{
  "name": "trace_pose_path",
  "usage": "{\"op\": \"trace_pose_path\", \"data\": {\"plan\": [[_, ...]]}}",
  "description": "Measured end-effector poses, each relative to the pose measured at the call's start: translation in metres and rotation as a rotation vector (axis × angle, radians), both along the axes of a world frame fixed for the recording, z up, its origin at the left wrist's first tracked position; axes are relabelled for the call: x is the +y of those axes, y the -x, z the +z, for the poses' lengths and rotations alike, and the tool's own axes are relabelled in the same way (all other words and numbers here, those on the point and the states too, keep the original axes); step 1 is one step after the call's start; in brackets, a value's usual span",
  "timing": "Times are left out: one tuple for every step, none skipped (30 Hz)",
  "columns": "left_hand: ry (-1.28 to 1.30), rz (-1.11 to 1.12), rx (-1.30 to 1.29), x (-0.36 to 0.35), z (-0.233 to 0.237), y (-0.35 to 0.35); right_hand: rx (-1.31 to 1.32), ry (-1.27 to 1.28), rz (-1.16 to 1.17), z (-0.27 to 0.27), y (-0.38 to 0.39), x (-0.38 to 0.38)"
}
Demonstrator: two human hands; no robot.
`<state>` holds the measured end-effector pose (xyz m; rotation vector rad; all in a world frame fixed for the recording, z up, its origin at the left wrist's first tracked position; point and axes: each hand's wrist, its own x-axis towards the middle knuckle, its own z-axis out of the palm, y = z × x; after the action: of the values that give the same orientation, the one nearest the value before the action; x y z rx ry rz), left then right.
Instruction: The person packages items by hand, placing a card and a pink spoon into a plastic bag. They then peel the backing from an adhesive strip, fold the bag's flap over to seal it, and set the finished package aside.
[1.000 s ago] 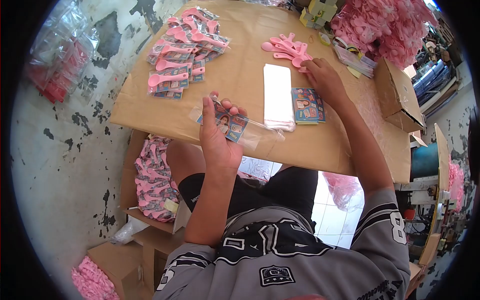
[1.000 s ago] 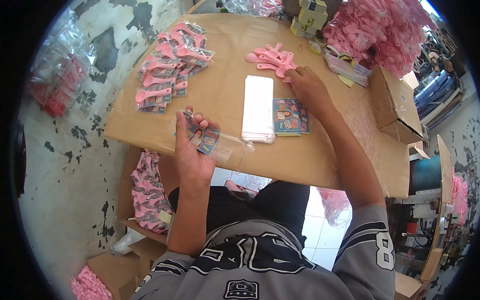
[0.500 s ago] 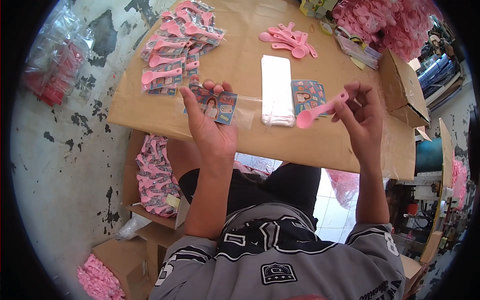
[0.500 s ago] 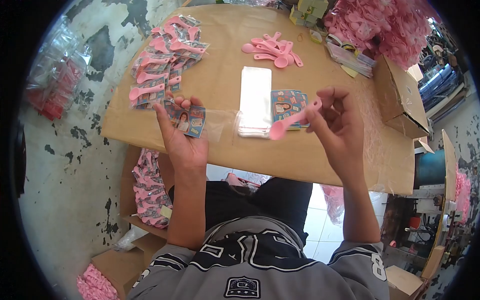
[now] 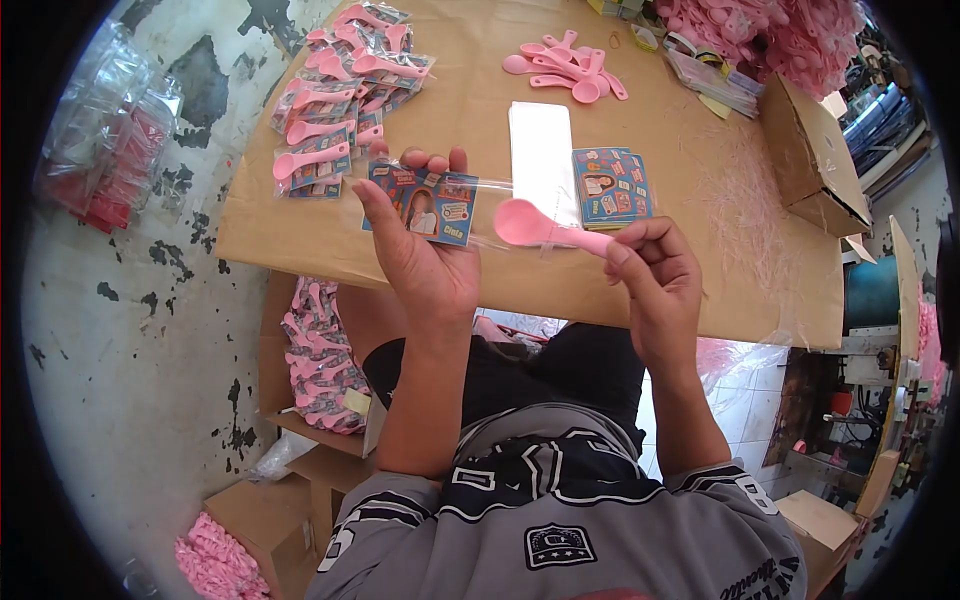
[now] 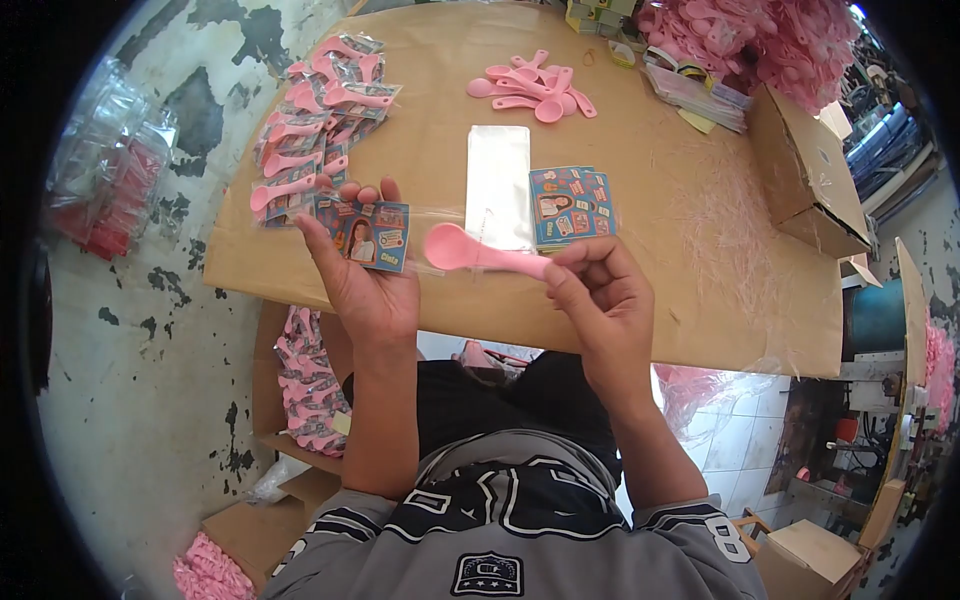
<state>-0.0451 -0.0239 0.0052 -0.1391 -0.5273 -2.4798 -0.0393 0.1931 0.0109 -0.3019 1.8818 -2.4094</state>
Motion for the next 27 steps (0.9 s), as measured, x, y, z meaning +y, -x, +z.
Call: {"op": "trace_pose_path", "data": {"plan": [[-0.006,-0.011,-0.004,0.002,-0.002,0.000,0.003,-0.005,0.018,0.002,-0.001,-0.003],[-0.012,-0.021,-0.007,0.005,-0.003,0.000,-0.020,-0.009,0.047,0.004,-0.003,-0.007],[-0.030,-0.051,-0.025,0.008,-0.003,0.000,-0.043,-0.014,0.079,0.007,-0.005,-0.011],[-0.049,-0.079,-0.044,0.012,-0.003,-0.002,-0.068,-0.018,0.111,0.010,-0.006,-0.014],[-0.068,-0.106,-0.063,0.015,-0.003,-0.003,-0.072,-0.019,0.159,0.014,-0.006,-0.016],[-0.071,-0.117,-0.105,0.019,-0.002,-0.005,-0.077,-0.021,0.208,0.017,-0.005,-0.018],[-0.100,-0.155,-0.122,0.020,-0.003,-0.005,-0.081,-0.022,0.257,0.019,-0.004,-0.020],[-0.128,-0.194,-0.137,0.021,-0.004,-0.006,-0.065,-0.009,0.274,0.018,-0.002,-0.021],[-0.156,-0.234,-0.152,0.020,-0.007,-0.006,-0.048,0.004,0.290,0.015,0.000,-0.022],[-0.195,-0.281,-0.153,0.019,-0.011,-0.006,-0.030,0.016,0.305,0.012,0.002,-0.023],[-0.204,-0.307,-0.146,0.020,-0.012,-0.006,-0.008,-0.014,0.278,0.007,0.004,-0.025],[-0.213,-0.334,-0.140,0.021,-0.013,-0.008,0.014,-0.045,0.250,0.000,0.005,-0.028],[-0.222,-0.361,-0.133,0.023,-0.014,-0.009,0.036,-0.075,0.223,-0.004,0.005,-0.031],[-0.207,-0.377,-0.148,0.024,-0.011,-0.012,0.035,-0.059,0.199,-0.004,0.005,-0.034],[-0.206,-0.392,-0.157,0.025,-0.011,-0.013,0.033,-0.042,0.177,-0.004,0.004,-0.037],[-0.205,-0.406,-0.166,0.026,-0.011,-0.015,0.030,-0.025,0.156,-0.004,0.004,-0.040],[-0.203,-0.420,-0.175,0.026,-0.011,-0.015,0.034,-0.027,0.157,-0.004,0.004,-0.042],[-0.197,-0.411,-0.182,0.025,-0.013,-0.015,0.037,-0.029,0.156,-0.004,0.004,-0.044],[-0.194,-0.418,-0.180,0.023,-0.015,-0.015,0.041,-0.030,0.152,-0.005,0.004,-0.045],[-0.192,-0.427,-0.176,0.021,-0.017,-0.015,0.100,-0.090,0.129,-0.006,0.004,-0.045],[-0.189,-0.437,-0.173,0.020,-0.019,-0.015,0.158,-0.148,0.106,-0.009,0.004,-0.045],[-0.188,-0.444,-0.187,0.019,-0.020,-0.015,0.216,-0.207,0.084,-0.010,0.005,-0.045],[-0.187,-0.450,-0.202,0.018,-0.021,-0.015,0.318,-0.286,0.053,-0.008,0.005,-0.044],[-0.185,-0.455,-0.217,0.017,-0.022,-0.014,0.419,-0.363,0.023,-0.005,0.005,-0.043],[-0.211,-0.470,-0.247,0.017,-0.023,-0.014,0.520,-0.440,-0.007,-0.003,0.006,-0.042],[-0.238,-0.485,-0.276,0.016,-0.025,-0.012,0.629,-0.452,-0.016,-0.004,0.008,-0.040],[-0.263,-0.500,-0.306,0.016,-0.026,-0.011,0.736,-0.406,0.076,-0.003,0.013,-0.032]]}}
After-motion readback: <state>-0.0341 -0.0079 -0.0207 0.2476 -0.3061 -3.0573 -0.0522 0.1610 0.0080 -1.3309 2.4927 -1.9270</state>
